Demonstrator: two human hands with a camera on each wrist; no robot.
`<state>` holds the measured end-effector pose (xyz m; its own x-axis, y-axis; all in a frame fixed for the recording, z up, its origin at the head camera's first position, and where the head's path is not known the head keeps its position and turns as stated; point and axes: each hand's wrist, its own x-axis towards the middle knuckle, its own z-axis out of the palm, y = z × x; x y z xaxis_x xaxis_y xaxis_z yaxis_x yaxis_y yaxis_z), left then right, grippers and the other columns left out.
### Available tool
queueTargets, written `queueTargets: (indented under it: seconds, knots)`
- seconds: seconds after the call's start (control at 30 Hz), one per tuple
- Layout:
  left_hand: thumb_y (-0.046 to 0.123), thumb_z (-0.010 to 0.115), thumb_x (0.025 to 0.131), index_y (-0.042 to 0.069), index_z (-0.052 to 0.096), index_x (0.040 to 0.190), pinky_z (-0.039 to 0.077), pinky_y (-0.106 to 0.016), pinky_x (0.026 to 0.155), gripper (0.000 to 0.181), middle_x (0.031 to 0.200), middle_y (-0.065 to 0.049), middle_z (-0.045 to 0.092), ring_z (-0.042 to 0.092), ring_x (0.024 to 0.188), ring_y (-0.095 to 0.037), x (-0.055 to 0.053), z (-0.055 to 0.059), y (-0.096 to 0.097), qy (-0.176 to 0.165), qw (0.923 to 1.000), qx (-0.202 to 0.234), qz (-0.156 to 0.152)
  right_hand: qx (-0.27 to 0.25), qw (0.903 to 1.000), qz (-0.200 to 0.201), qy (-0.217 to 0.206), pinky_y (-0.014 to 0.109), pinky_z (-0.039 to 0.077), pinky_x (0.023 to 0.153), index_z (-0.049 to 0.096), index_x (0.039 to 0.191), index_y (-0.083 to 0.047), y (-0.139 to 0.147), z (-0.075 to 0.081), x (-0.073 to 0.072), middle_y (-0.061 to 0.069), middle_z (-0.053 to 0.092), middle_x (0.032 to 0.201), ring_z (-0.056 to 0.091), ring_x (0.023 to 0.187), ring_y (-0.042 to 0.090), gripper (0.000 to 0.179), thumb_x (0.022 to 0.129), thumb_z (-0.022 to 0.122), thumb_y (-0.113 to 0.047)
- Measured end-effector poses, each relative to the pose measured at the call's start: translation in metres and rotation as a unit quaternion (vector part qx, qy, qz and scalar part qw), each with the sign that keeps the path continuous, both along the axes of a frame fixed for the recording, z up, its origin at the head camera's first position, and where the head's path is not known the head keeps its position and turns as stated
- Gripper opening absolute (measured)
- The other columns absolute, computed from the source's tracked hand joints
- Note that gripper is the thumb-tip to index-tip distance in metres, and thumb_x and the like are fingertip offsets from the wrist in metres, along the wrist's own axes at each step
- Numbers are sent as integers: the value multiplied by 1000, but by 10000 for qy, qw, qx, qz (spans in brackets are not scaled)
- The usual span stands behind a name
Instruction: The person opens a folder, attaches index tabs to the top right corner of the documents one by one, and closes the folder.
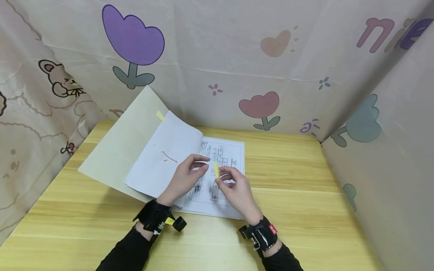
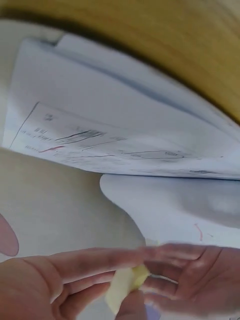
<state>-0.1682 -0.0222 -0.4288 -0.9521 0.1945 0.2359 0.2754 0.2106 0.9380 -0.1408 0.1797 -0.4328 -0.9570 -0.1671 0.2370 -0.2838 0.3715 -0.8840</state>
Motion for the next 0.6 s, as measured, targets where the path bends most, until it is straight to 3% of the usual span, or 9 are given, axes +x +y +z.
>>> queueTargets:
  seconds: [0.07,0.2,0.6]
  knots:
    - [15,66,102,3,60,128,59,-38,93,29,130,-10,65,67,118,-27,1,0,4,-190,9980,560,-232,-119,9999,-104,-25,29,63,78,67,122,-3,-1,0,0,10,72,112,72,96,21,30,93,77,-6]
    - [13,66,102,1,58,128,61,-34,88,29,130,-13,62,67,118,-29,2,-2,11,-479,9911,1133,-518,-347,9991,-208,-79,30,63,74,68,116,-3,-4,-1,1,10,71,111,72,93,21,25,93,78,-6]
    - [11,67,101,2,59,125,61,-32,87,26,127,-13,60,66,116,-28,4,-6,16,-775,9879,1268,-443,-607,9980,-65,-171,32,64,70,71,111,-3,-9,-2,3,12,72,106,73,87,21,18,95,76,-6]
